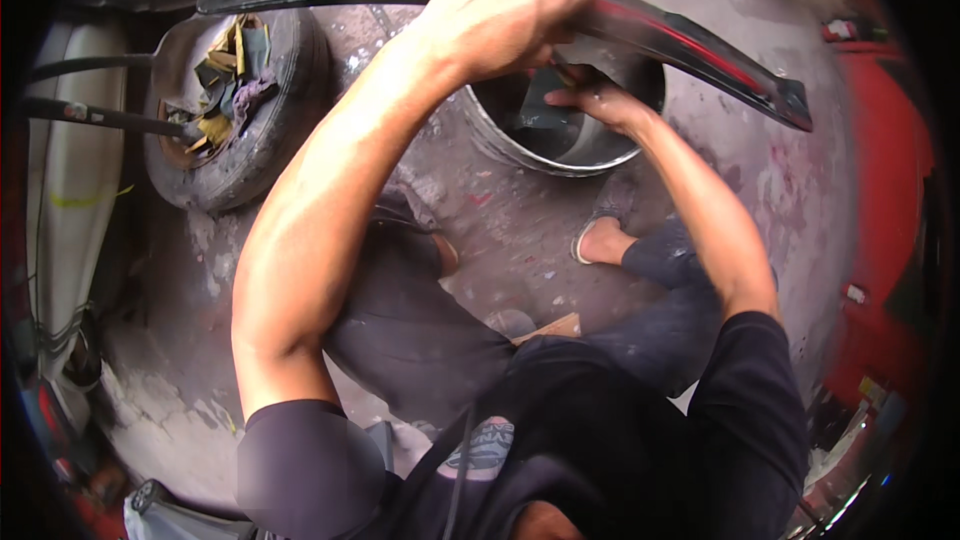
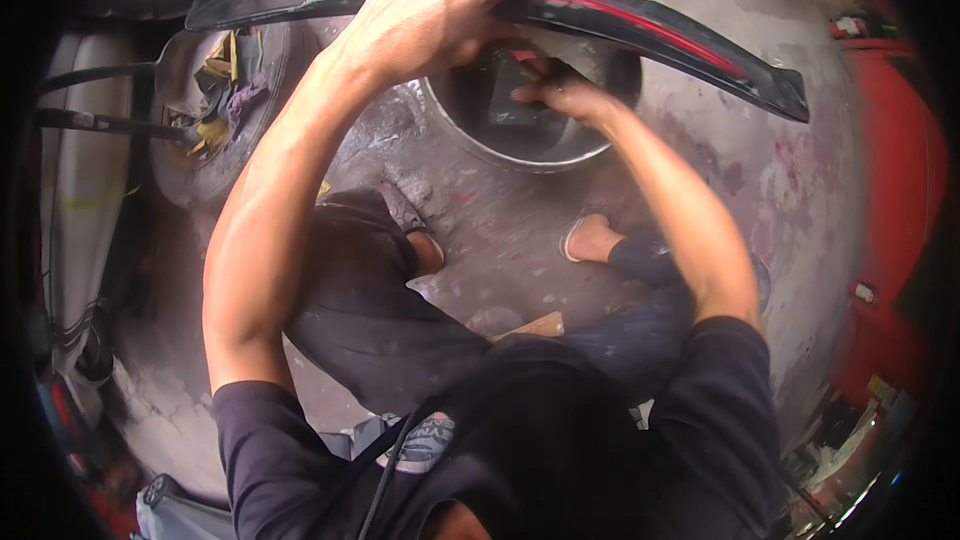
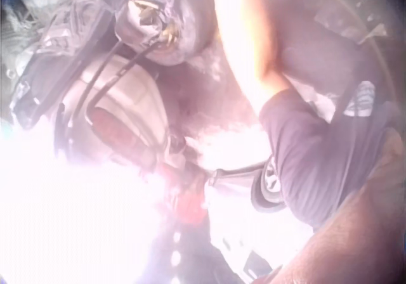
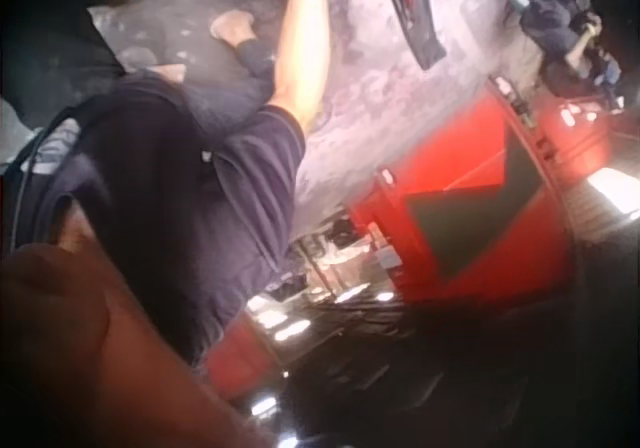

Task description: The person sits on the floor and sands a black car spoiler using a sanding block. They work on the main surface and edges, then flip the part to sand the underside and the red reflector area.

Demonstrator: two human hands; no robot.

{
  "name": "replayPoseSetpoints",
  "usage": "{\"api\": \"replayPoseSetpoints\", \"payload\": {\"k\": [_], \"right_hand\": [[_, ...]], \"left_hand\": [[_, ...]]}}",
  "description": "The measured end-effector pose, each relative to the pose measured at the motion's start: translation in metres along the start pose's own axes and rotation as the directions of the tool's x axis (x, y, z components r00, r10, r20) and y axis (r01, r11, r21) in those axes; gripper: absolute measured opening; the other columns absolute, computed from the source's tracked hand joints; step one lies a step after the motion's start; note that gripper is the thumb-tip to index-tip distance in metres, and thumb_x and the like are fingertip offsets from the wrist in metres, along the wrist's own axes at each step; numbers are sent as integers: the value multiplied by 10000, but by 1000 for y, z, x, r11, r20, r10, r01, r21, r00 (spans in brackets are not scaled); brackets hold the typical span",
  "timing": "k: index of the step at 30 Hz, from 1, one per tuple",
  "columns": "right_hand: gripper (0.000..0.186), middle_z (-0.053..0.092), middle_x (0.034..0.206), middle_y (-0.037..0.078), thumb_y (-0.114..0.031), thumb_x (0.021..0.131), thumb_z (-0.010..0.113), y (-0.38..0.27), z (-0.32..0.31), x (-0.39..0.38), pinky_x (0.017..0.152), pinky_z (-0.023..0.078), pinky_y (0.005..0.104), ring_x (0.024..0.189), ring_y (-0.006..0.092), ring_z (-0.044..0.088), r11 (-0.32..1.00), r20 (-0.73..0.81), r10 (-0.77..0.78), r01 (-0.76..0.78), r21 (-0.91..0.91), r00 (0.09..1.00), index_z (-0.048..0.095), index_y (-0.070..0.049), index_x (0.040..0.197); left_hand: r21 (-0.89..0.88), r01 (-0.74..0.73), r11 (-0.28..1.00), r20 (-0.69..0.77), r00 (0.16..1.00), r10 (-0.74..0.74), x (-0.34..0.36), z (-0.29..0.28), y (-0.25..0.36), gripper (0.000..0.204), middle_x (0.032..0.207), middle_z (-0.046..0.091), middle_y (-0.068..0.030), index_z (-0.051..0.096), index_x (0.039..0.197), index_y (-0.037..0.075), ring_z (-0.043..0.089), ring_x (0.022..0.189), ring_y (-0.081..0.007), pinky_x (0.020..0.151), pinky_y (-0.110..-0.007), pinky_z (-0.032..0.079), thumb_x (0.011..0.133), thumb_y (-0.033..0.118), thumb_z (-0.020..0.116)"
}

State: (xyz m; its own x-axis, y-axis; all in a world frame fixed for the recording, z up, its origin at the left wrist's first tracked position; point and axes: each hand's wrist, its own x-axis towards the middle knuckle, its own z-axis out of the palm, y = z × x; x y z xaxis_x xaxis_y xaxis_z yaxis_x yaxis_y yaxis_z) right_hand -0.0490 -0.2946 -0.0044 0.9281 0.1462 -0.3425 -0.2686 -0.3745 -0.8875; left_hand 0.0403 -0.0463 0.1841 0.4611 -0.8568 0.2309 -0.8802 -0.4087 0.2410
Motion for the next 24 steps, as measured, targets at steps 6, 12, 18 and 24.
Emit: {"api": "replayPoseSetpoints", "payload": {"k": [6,12,18,24], "right_hand": [[390,735,1139,79,-159,960,761,-58,6,-84,933,547,356,1089,192,682,778,-233,125,51,627,964,669,26,1291],[347,679,1303,202,-93,1030,649,-39,23,-107,1036,562,538,1203,334,678,436,-389,119,304,847,914,585,38,1345],[334,682,1308,211,-98,1049,635,-49,50,-176,959,603,605,1184,362,706,465,-435,140,329,822,889,578,24,1355],[393,667,1334,205,-133,1050,658,-23,53,-217,972,605,574,1216,364,689,526,-413,164,275,805,896,548,18,1395]], "left_hand": [[4,-92,996,-208,974,90,-10,8,-5,520,1331,705,-177,681,1351,101,687,1188,-377,985,-464,570,868,262,789],[101,-64,993,-179,980,82,-26,25,5,499,1279,706,-137,681,1366,108,674,1174,-353,985,-453,561,919,314,761],[229,-45,972,-103,992,70,-43,61,27,597,1220,643,-129,620,1420,129,638,1167,-351,907,-459,581,864,216,818],[389,-83,918,-51,993,111,-67,100,36,662,1317,567,-157,511,1529,143,583,1210,-342,892,-494,569,888,50,652]]}}
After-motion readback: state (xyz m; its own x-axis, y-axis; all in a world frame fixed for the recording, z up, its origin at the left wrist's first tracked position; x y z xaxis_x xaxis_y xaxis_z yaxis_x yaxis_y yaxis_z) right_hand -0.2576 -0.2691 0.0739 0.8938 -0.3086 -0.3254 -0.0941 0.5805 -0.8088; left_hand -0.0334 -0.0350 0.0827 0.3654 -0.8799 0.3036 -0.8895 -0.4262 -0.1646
